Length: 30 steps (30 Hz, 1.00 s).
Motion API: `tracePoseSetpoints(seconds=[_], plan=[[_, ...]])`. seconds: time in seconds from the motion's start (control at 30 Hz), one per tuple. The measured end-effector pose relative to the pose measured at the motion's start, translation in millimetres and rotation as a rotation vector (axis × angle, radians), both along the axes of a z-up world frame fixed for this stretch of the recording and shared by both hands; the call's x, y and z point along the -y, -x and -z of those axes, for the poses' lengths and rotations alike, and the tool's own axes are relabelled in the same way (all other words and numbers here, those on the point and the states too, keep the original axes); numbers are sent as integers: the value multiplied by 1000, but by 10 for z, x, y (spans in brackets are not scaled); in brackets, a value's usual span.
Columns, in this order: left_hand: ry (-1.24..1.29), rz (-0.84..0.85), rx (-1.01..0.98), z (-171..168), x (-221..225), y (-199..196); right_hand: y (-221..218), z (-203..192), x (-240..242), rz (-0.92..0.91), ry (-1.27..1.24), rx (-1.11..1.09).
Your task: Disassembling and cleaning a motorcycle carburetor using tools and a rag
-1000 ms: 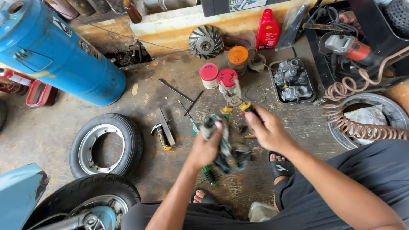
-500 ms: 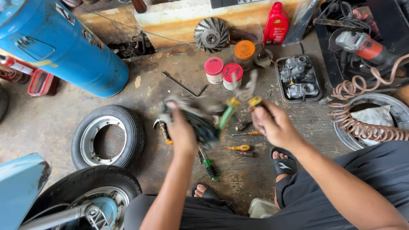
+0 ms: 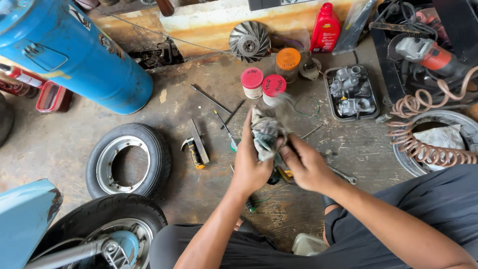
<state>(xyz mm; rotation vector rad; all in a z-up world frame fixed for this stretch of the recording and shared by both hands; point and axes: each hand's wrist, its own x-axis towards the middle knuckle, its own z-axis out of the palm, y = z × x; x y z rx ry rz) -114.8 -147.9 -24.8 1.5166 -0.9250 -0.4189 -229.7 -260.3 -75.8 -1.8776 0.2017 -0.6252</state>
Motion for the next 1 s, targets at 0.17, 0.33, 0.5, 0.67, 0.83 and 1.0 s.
tracePoseSetpoints(seconds=[0.17, 0.33, 0.5, 0.67, 0.83, 1.0], plan=[[21, -168, -161, 276, 75, 35, 28, -57, -126, 68, 101, 29], [4, -305, -101, 267, 73, -51, 38, 42, -184, 42, 72, 49], [-62, -91, -53, 54, 50, -77, 18, 15, -51, 9, 58, 34], [-80, -240, -60, 272, 35, -207, 31, 58, -62, -9, 60, -28], [-1, -477, -115, 396, 29, -617, 68, 125, 11, -19, 69, -158], [170, -632, -178, -24, -398, -1059, -6, 412, 353, -26, -343, -136]])
